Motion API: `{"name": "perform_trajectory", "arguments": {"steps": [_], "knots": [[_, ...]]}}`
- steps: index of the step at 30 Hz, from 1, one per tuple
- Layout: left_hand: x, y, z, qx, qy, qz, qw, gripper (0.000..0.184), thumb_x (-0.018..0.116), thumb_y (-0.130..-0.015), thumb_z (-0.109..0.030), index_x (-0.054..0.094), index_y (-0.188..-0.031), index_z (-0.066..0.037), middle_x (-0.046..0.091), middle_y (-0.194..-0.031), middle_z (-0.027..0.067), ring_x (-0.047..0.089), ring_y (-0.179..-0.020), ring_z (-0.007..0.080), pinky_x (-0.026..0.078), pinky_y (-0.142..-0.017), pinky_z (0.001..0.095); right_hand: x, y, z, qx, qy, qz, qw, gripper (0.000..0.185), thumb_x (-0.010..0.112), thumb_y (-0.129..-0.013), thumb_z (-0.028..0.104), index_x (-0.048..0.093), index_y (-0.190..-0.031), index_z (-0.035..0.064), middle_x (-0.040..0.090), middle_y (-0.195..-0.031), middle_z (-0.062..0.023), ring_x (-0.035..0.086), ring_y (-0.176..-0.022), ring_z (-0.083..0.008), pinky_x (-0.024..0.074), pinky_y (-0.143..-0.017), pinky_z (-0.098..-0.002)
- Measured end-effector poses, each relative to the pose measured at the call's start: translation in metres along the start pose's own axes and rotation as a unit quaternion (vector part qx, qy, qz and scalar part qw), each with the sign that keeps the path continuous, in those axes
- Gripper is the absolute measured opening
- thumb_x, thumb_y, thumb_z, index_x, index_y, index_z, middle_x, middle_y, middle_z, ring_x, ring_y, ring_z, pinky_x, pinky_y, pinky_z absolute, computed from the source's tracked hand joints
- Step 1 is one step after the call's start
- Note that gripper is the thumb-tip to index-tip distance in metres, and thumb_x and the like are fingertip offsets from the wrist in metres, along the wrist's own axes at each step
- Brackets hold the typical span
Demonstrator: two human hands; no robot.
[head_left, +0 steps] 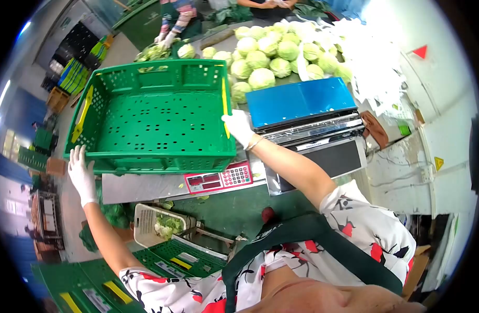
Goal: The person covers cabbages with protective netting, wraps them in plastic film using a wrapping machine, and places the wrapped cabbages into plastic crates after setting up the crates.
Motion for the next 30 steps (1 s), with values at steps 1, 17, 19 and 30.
{"name": "perform_trajectory", "arguments": {"steps": [1, 17, 19, 30], "knots": [[0.007, -0.008, 0.001, -0.016, 0.013, 0.007, 1.000, 0.063, 0.070, -0.081, -0.004, 0.051, -0.140, -0.012, 0.049, -0.148, 0.0098, 0.041, -0.140, 0.0303, 0.036, -0.111, 0.0429, 0.000, -0.004, 0.001, -0.001, -0.016, 0.002, 1.000, 0.042, 0.063, -0.081, 0.037, 0.069, -0.088, -0.0038, 0.069, -0.089, -0.0281, 0.068, -0.087, -0.0414, 0.0540, -0.079, -0.0476], [-0.020, 0.012, -0.150, -0.073, 0.034, -0.126, 0.989, 0.059, 0.045, -0.088, 0.008, 0.048, -0.145, -0.008, 0.047, -0.149, 0.0142, 0.038, -0.143, 0.0354, 0.031, -0.117, 0.0490, -0.293, -0.276, -0.164, -0.118, 0.063, -0.096, 0.986, 0.088, 0.079, -0.078, 0.036, 0.035, -0.143, -0.0047, 0.059, -0.127, -0.0266, 0.058, -0.118, -0.0369, 0.0487, -0.097, -0.0427], [-0.046, 0.008, -0.241, -0.054, 0.113, -0.140, 0.982, 0.050, 0.043, -0.094, 0.005, 0.050, -0.143, -0.005, 0.049, -0.147, 0.0159, 0.040, -0.142, 0.0356, 0.032, -0.117, 0.0507, -0.332, -0.358, -0.193, -0.092, 0.145, -0.131, 0.976, 0.094, 0.082, -0.072, 0.046, 0.042, -0.138, -0.0085, 0.057, -0.129, -0.0277, 0.058, -0.119, -0.0385, 0.0494, -0.096, -0.0426], [-0.048, 0.007, -0.539, 0.061, 0.317, 0.141, 0.936, 0.036, 0.060, -0.080, 0.011, 0.068, -0.111, -0.007, 0.068, -0.112, 0.0103, 0.065, -0.106, 0.0301, 0.051, -0.093, 0.0404, -0.373, -0.550, -0.225, -0.012, 0.389, -0.092, 0.917, 0.129, 0.084, -0.057, 0.065, 0.024, -0.146, -0.0060, 0.044, -0.144, -0.0280, 0.054, -0.127, -0.0370, 0.0476, -0.102, -0.0435]]}}
Point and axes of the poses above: each hand's wrist, its own y-axis away from the middle knuckle, its own x-axis out of the palm, z = x × y, the point moved 1 cm from there along -y, towards the middle knuckle
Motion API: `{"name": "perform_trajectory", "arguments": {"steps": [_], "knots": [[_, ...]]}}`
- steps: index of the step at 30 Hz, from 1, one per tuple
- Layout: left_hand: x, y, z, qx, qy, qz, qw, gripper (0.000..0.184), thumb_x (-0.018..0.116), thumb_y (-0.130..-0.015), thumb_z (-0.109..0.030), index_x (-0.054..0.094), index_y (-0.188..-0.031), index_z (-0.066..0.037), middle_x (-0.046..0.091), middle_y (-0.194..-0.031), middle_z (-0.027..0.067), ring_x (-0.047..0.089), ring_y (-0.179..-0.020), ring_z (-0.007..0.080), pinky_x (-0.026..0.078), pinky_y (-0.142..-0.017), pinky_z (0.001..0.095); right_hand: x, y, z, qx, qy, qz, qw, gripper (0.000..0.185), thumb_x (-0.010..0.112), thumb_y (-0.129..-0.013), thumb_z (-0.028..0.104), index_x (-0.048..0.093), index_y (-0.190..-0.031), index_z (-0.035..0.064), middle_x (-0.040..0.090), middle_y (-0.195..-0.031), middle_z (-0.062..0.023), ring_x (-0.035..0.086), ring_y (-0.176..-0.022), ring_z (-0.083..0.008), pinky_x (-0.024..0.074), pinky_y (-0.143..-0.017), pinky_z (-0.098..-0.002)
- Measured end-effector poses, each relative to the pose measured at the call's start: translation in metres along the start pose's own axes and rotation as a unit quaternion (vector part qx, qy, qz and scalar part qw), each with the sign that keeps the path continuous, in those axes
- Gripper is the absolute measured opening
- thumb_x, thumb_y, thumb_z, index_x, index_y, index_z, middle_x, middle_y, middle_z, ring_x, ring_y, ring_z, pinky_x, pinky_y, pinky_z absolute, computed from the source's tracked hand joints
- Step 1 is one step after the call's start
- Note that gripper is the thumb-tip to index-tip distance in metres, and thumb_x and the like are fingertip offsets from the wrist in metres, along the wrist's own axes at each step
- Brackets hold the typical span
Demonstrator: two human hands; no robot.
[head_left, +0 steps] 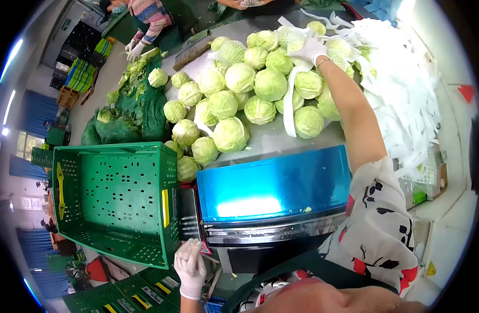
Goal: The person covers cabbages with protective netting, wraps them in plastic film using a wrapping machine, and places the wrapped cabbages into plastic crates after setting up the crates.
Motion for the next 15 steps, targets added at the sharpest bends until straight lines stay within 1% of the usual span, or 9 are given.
{"name": "perform_trajectory", "arguments": {"steps": [1, 2, 5, 6, 9, 10, 11, 13, 15], "knots": [[0.006, -0.006, -0.005, -0.007, -0.001, 0.010, 1.000, 0.036, 0.060, -0.080, 0.011, 0.068, -0.111, -0.007, 0.069, -0.109, 0.0096, 0.066, -0.103, 0.0293, 0.051, -0.091, 0.0400, 0.004, -0.004, 0.000, -0.012, -0.009, 0.028, 1.000, 0.128, 0.084, -0.057, 0.065, 0.024, -0.145, -0.0058, 0.044, -0.144, -0.0276, 0.054, -0.127, -0.0360, 0.0479, -0.102, -0.0435], [0.012, -0.013, -0.010, -0.014, 0.005, 0.015, 1.000, 0.036, 0.060, -0.081, 0.011, 0.067, -0.112, -0.007, 0.069, -0.108, 0.0094, 0.066, -0.103, 0.0288, 0.052, -0.089, 0.0391, 0.013, -0.009, -0.004, -0.051, -0.048, -0.025, 0.997, 0.122, 0.085, -0.055, 0.064, 0.034, -0.139, -0.0081, 0.050, -0.139, -0.0272, 0.058, -0.123, -0.0336, 0.0495, -0.099, -0.0417], [0.028, -0.036, -0.023, -0.003, 0.022, 0.035, 0.999, 0.037, 0.061, -0.082, 0.011, 0.067, -0.113, -0.008, 0.069, -0.107, 0.0094, 0.067, -0.102, 0.0284, 0.052, -0.088, 0.0383, 0.021, -0.032, -0.015, -0.083, -0.099, 0.033, 0.991, 0.119, 0.086, -0.054, 0.063, 0.039, -0.134, -0.0116, 0.057, -0.129, -0.0279, 0.062, -0.115, -0.0343, 0.0507, -0.097, -0.0394], [0.033, -0.044, -0.027, 0.004, 0.018, 0.039, 0.999, 0.037, 0.062, -0.081, 0.011, 0.066, -0.113, -0.007, 0.069, -0.108, 0.0090, 0.067, -0.103, 0.0279, 0.052, -0.088, 0.0383, 0.023, -0.038, -0.021, -0.117, -0.131, 0.026, 0.984, 0.115, 0.085, -0.058, 0.061, 0.041, -0.132, -0.0152, 0.062, -0.120, -0.0273, 0.065, -0.107, -0.0330, 0.0516, -0.094, -0.0360], [0.056, -0.073, -0.037, 0.034, 0.062, 0.048, 0.996, 0.036, 0.062, -0.081, 0.011, 0.066, -0.112, -0.006, 0.069, -0.107, 0.0086, 0.067, -0.103, 0.0276, 0.052, -0.089, 0.0384, 0.003, -0.037, -0.035, -0.086, -0.267, 0.030, 0.960, 0.107, 0.085, -0.062, 0.058, 0.046, -0.128, -0.0167, 0.062, -0.119, -0.0263, 0.066, -0.104, -0.0294, 0.0522, -0.091, -0.0343], [0.062, -0.086, -0.044, 0.052, 0.084, 0.053, 0.994, 0.036, 0.061, -0.080, 0.012, 0.066, -0.112, -0.005, 0.069, -0.107, 0.0086, 0.067, -0.104, 0.0276, 0.052, -0.090, 0.0382, -0.017, -0.020, -0.033, -0.051, -0.342, 0.049, 0.937, 0.085, 0.076, -0.079, 0.052, 0.052, -0.126, -0.0145, 0.064, -0.120, -0.0209, 0.066, -0.102, -0.0252, 0.0529, -0.090, -0.0325], [0.069, -0.097, -0.049, 0.063, 0.114, 0.056, 0.990, 0.037, 0.059, -0.081, 0.012, 0.066, -0.113, -0.005, 0.069, -0.110, 0.0098, 0.067, -0.104, 0.0282, 0.052, -0.090, 0.0389, -0.022, -0.006, -0.038, -0.070, -0.476, 0.104, 0.870, 0.076, 0.071, -0.084, 0.049, 0.053, -0.126, -0.0124, 0.064, -0.120, -0.0187, 0.066, -0.102, -0.0243, 0.0529, -0.090, -0.0321], [0.085, -0.119, -0.062, 0.064, 0.175, 0.066, 0.980, 0.040, 0.063, -0.081, 0.008, 0.065, -0.119, -0.004, 0.067, -0.118, 0.0100, 0.065, -0.107, 0.0298, 0.050, -0.094, 0.0394, -0.029, 0.024, -0.046, -0.101, -0.703, 0.211, 0.672, 0.060, 0.061, -0.095, 0.042, 0.055, -0.127, -0.0084, 0.065, -0.120, -0.0143, 0.066, -0.102, -0.0224, 0.0528, -0.091, -0.0314], [0.107, -0.139, -0.072, -0.002, 0.283, 0.109, 0.953, 0.051, 0.061, -0.087, -0.001, 0.054, -0.137, -0.001, 0.061, -0.131, 0.0194, 0.061, -0.119, 0.0338, 0.047, -0.102, 0.0405, -0.069, 0.101, -0.025, 0.030, -0.768, 0.323, 0.553, 0.043, 0.049, -0.103, 0.031, 0.056, -0.131, -0.0012, 0.065, -0.120, -0.0083, 0.066, -0.103, -0.0188, 0.0518, -0.093, -0.0291]]}}
Point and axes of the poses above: each hand's wrist, its own y-axis away from the middle knuckle, its own x-axis out of the palm, z = x × y, the point moved 1 cm from there along -y, towards the middle knuckle
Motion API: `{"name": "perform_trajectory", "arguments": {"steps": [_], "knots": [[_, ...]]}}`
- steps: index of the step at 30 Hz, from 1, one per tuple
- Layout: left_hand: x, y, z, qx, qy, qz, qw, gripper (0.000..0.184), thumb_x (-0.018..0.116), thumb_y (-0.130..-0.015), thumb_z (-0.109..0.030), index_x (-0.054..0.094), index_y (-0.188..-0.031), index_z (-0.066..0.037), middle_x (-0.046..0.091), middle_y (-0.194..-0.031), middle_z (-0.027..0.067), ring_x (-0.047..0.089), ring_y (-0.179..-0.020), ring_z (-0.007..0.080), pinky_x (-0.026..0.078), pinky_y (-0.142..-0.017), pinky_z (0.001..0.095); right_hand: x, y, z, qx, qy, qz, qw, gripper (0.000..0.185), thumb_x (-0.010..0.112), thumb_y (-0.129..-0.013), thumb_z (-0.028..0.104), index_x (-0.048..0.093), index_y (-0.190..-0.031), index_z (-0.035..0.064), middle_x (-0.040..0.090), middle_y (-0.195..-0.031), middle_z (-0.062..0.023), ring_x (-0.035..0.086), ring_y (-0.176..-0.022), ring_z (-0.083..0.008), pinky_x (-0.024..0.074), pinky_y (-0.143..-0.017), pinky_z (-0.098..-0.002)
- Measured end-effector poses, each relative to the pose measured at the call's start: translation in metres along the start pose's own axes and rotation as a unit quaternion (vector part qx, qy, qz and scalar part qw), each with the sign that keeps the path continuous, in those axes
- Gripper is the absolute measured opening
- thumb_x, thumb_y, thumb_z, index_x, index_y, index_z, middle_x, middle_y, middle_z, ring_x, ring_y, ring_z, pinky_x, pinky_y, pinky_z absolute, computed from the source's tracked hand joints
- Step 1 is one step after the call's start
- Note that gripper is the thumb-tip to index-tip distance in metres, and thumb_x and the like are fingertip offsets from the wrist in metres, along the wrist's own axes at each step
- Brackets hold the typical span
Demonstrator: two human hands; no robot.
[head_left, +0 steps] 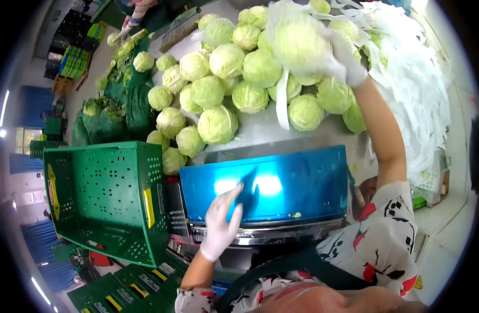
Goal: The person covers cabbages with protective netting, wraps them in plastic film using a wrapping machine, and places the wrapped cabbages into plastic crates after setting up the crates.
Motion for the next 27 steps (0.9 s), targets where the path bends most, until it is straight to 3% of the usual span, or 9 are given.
{"name": "perform_trajectory", "arguments": {"steps": [4, 6, 7, 10, 13, 20, 22, 25, 27], "knots": [[0.062, -0.046, -0.002, -0.091, 0.486, -0.063, 0.867, 0.082, 0.060, -0.095, -0.023, 0.011, -0.159, -0.002, 0.028, -0.158, 0.0228, 0.035, -0.144, 0.0331, 0.033, -0.115, 0.0424, 0.065, 0.109, -0.083, 0.029, 0.133, 0.055, 0.989, 0.052, 0.067, -0.094, 0.021, 0.050, -0.139, 0.0017, 0.062, -0.125, -0.0070, 0.060, -0.112, -0.0147, 0.0507, -0.097, -0.0315], [0.070, -0.044, -0.005, -0.080, 0.578, -0.099, 0.806, 0.085, 0.067, -0.092, -0.016, 0.016, -0.158, -0.001, 0.038, -0.153, 0.0220, 0.040, -0.140, 0.0316, 0.035, -0.113, 0.0408, 0.093, 0.159, -0.124, -0.016, 0.237, 0.065, 0.969, 0.080, 0.082, -0.080, 0.023, 0.042, -0.144, -0.0005, 0.054, -0.135, -0.0113, 0.053, -0.123, -0.0172, 0.0448, -0.105, -0.0338], [0.059, -0.039, -0.016, -0.164, 0.412, -0.040, 0.895, 0.084, 0.070, -0.090, -0.015, 0.020, -0.156, 0.000, 0.042, -0.149, 0.0198, 0.043, -0.137, 0.0298, 0.036, -0.113, 0.0392, 0.111, 0.186, -0.143, -0.010, 0.221, 0.026, 0.975, 0.089, 0.085, -0.076, 0.025, 0.037, -0.145, -0.0029, 0.050, -0.137, -0.0146, 0.048, -0.128, -0.0207, 0.0393, -0.110, -0.0359], [0.063, -0.001, -0.005, -0.170, 0.325, -0.029, 0.930, 0.078, 0.074, -0.087, -0.018, 0.033, -0.150, 0.002, 0.046, -0.145, 0.0202, 0.047, -0.133, 0.0286, 0.038, -0.112, 0.0386, 0.124, 0.233, -0.181, -0.023, 0.346, -0.039, 0.937, 0.094, 0.083, -0.076, 0.033, 0.033, -0.146, -0.0054, 0.045, -0.141, -0.0235, 0.044, -0.132, -0.0334, 0.0324, -0.114, -0.0422], [0.051, 0.006, 0.004, -0.125, 0.307, -0.002, 0.944, 0.075, 0.076, -0.085, -0.024, 0.041, -0.147, -0.001, 0.051, -0.142, 0.0210, 0.052, -0.130, 0.0296, 0.041, -0.109, 0.0384, 0.137, 0.259, -0.201, -0.134, 0.589, -0.097, 0.791, 0.097, 0.077, -0.078, 0.046, 0.033, -0.147, -0.0052, 0.045, -0.139, -0.0282, 0.042, -0.130, -0.0415, 0.0292, -0.112, -0.0471], [0.019, 0.054, 0.031, -0.089, 0.228, -0.101, 0.964, 0.073, 0.066, -0.093, -0.036, 0.036, -0.150, -0.001, 0.060, -0.130, 0.0181, 0.053, -0.124, 0.0300, 0.038, -0.108, 0.0404, 0.148, 0.287, -0.194, -0.121, 0.484, -0.169, 0.850, 0.085, 0.072, -0.088, 0.042, 0.036, -0.145, -0.0100, 0.044, -0.143, -0.0302, 0.041, -0.135, -0.0393, 0.0298, -0.114, -0.0425], [-0.004, 0.101, 0.044, -0.029, -0.144, -0.216, 0.965, 0.072, 0.068, -0.090, -0.040, 0.044, -0.146, -0.001, 0.065, -0.115, 0.0155, 0.057, -0.109, 0.0311, 0.042, -0.097, 0.0436, 0.152, 0.320, -0.175, -0.169, 0.536, -0.246, 0.790, 0.075, 0.074, -0.087, 0.038, 0.045, -0.139, -0.0079, 0.049, -0.137, -0.0285, 0.044, -0.131, -0.0393, 0.0320, -0.113, -0.0434], [-0.008, 0.162, 0.077, -0.116, -0.357, -0.152, 0.914, 0.080, 0.068, -0.087, -0.050, 0.045, -0.142, 0.004, 0.066, -0.100, 0.0144, 0.057, -0.100, 0.0296, 0.041, -0.089, 0.0430, 0.127, 0.374, -0.184, -0.170, 0.787, -0.341, 0.485, 0.064, 0.074, -0.085, 0.040, 0.054, -0.128, -0.0031, 0.057, -0.122, -0.0227, 0.049, -0.121, -0.0393, 0.0329, -0.110, -0.0506], [0.004, 0.176, 0.080, -0.127, -0.347, -0.118, 0.922, 0.084, 0.069, -0.086, -0.050, 0.041, -0.145, 0.004, 0.067, -0.099, 0.0152, 0.057, -0.101, 0.0301, 0.040, -0.090, 0.0437, 0.128, 0.390, -0.207, -0.070, 0.828, -0.344, 0.438, 0.070, 0.068, -0.086, 0.050, 0.053, -0.131, -0.0011, 0.059, -0.117, -0.0228, 0.050, -0.119, -0.0389, 0.0280, -0.111, -0.0566]]}}
Point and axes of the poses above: each hand's wrist, its own y-axis away from the middle knuckle, its own x-axis out of the palm, z = x × y, the point moved 1 cm from there along -y, towards the middle knuckle
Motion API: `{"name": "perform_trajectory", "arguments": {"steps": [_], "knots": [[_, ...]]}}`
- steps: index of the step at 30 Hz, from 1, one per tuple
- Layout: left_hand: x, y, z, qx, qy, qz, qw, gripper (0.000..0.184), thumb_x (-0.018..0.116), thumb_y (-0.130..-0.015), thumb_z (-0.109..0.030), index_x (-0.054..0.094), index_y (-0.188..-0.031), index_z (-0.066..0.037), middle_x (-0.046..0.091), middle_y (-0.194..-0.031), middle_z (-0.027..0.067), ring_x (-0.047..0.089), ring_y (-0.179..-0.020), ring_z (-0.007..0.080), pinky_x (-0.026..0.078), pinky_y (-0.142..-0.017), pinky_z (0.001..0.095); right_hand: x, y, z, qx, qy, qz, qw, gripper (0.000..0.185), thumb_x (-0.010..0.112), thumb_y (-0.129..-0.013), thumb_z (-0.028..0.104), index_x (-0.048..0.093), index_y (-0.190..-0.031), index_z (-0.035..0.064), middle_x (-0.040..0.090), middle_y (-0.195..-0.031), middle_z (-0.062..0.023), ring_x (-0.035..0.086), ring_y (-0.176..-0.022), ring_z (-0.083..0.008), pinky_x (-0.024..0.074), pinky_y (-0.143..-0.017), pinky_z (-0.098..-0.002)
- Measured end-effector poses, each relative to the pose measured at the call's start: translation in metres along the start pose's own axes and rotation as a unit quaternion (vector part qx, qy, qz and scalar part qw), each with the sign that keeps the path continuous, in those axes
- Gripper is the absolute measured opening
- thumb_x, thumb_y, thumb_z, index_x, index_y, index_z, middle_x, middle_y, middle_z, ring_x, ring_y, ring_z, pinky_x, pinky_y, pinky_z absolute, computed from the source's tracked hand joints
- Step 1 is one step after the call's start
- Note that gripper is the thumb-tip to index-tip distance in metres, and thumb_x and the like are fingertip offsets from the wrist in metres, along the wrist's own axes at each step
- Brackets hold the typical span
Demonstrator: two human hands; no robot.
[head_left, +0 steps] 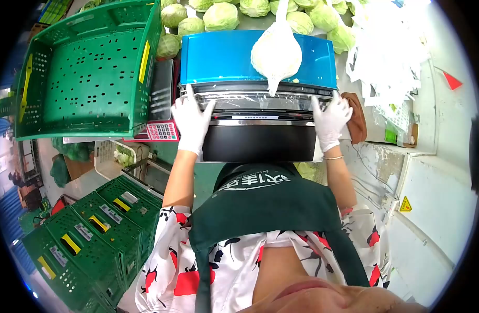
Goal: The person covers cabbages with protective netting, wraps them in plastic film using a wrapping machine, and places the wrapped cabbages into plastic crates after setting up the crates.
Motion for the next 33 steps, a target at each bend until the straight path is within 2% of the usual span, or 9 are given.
{"name": "perform_trajectory", "arguments": {"steps": [6, 10, 13, 15, 18, 19, 23, 27, 33], "knots": [[0.029, 0.000, -0.005, -0.051, 0.308, -0.038, 0.949, 0.054, 0.069, -0.088, -0.009, 0.055, -0.141, -0.012, 0.067, -0.084, 0.0031, 0.061, -0.089, 0.0199, 0.044, -0.087, 0.0373, 0.031, 0.010, 0.014, 0.063, -0.147, 0.058, 0.986, 0.042, 0.066, -0.091, 0.038, 0.068, -0.118, 0.0048, 0.067, -0.092, -0.0160, 0.059, -0.101, -0.0280, 0.0281, -0.112, -0.0516], [-0.043, -0.005, -0.014, 0.098, 0.461, 0.201, 0.859, 0.019, 0.065, -0.093, -0.009, 0.076, -0.108, -0.009, 0.070, -0.090, 0.0067, 0.061, -0.085, 0.0169, 0.049, -0.080, 0.0306, -0.050, 0.001, -0.014, 0.144, -0.615, 0.251, 0.734, 0.024, 0.060, -0.097, 0.010, 0.071, -0.112, -0.0050, 0.068, -0.094, -0.0042, 0.056, -0.085, -0.0082, 0.0439, -0.081, -0.0221], [-0.110, -0.021, 0.008, 0.154, 0.513, 0.293, 0.792, 0.015, 0.067, -0.089, -0.006, 0.078, -0.100, -0.004, 0.070, -0.088, 0.0066, 0.062, -0.086, 0.0175, 0.050, -0.078, 0.0303, -0.140, -0.015, -0.041, -0.005, -0.620, 0.304, 0.723, 0.012, 0.056, -0.096, 0.000, 0.064, -0.097, -0.0080, 0.060, -0.092, -0.0106, 0.055, -0.085, -0.0171, 0.0486, -0.095, -0.0352], [-0.158, -0.043, 0.001, 0.090, 0.572, 0.349, 0.737, 0.013, 0.074, -0.085, -0.013, 0.079, -0.092, -0.003, 0.069, -0.084, 0.0075, 0.063, -0.088, 0.0190, 0.050, -0.082, 0.0319, -0.145, -0.044, -0.069, -0.102, -0.718, 0.306, 0.617, 0.010, 0.059, -0.091, -0.001, 0.063, -0.095, -0.0085, 0.059, -0.092, -0.0124, 0.055, -0.087, -0.0201, 0.0467, -0.099, -0.0387], [-0.138, -0.101, -0.026, 0.110, 0.674, 0.188, 0.706, 0.108, 0.083, -0.075, -0.033, 0.020, -0.157, 0.000, 0.041, -0.154, 0.0178, 0.044, -0.140, 0.0307, 0.032, -0.116, 0.0454, -0.157, -0.108, -0.040, -0.096, -0.672, 0.243, 0.693, 0.031, 0.068, -0.085, 0.004, 0.060, -0.112, -0.0093, 0.060, -0.110, -0.0173, 0.057, -0.105, -0.0243, 0.0364, -0.112, -0.0384], [-0.118, -0.127, -0.040, 0.161, 0.617, 0.167, 0.752, 0.108, 0.086, -0.072, -0.034, 0.026, -0.156, -0.004, 0.029, -0.161, 0.0171, 0.028, -0.148, 0.0280, 0.023, -0.121, 0.0426, -0.149, -0.125, -0.012, 0.021, -0.624, 0.216, 0.751, 0.054, 0.075, -0.081, 0.008, 0.056, -0.128, -0.0088, 0.059, -0.125, -0.0213, 0.057, -0.115, -0.0285, 0.0319, -0.116, -0.0395], [-0.002, -0.172, -0.100, 0.344, 0.378, 0.165, 0.844, 0.132, 0.093, -0.056, -0.041, 0.017, -0.157, -0.004, 0.019, -0.162, 0.0224, 0.016, -0.152, 0.0346, 0.016, -0.124, 0.0414, 0.021, -0.164, 0.011, -0.347, -0.327, 0.220, 0.851, 0.129, 0.096, -0.054, 0.036, 0.023, -0.153, -0.0034, 0.044, -0.147, -0.0256, 0.041, -0.140, -0.0362, 0.0275, -0.118, -0.0417], [0.011, -0.175, -0.114, 0.241, 0.431, 0.262, 0.829, 0.122, 0.093, -0.059, -0.037, 0.026, -0.152, 0.003, 0.053, -0.140, 0.0244, 0.051, -0.132, 0.0341, 0.040, -0.112, 0.0403, 0.032, -0.156, 0.043, -0.181, -0.506, 0.352, 0.766, 0.119, 0.095, -0.059, 0.036, 0.030, -0.150, -0.0044, 0.048, -0.144, -0.0201, 0.046, -0.135, -0.0290, 0.0355, -0.114, -0.0377], [-0.028, -0.112, -0.079, 0.007, 0.644, 0.370, 0.669, 0.074, 0.070, -0.090, -0.034, 0.040, -0.147, 0.002, 0.059, -0.132, 0.0126, 0.056, -0.118, 0.0180, 0.048, -0.099, 0.0332, -0.011, -0.090, 0.075, 0.123, -0.702, 0.472, 0.520, 0.072, 0.070, -0.092, 0.033, 0.038, -0.145, -0.0053, 0.052, -0.139, -0.0120, 0.050, -0.126, -0.0177, 0.0403, -0.107, -0.0315]]}}
Point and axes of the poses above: each hand's wrist, its own y-axis away from the middle knuckle, its own x-axis out of the palm, z = x × y, the point moved 1 cm from there along -y, towards the middle knuckle
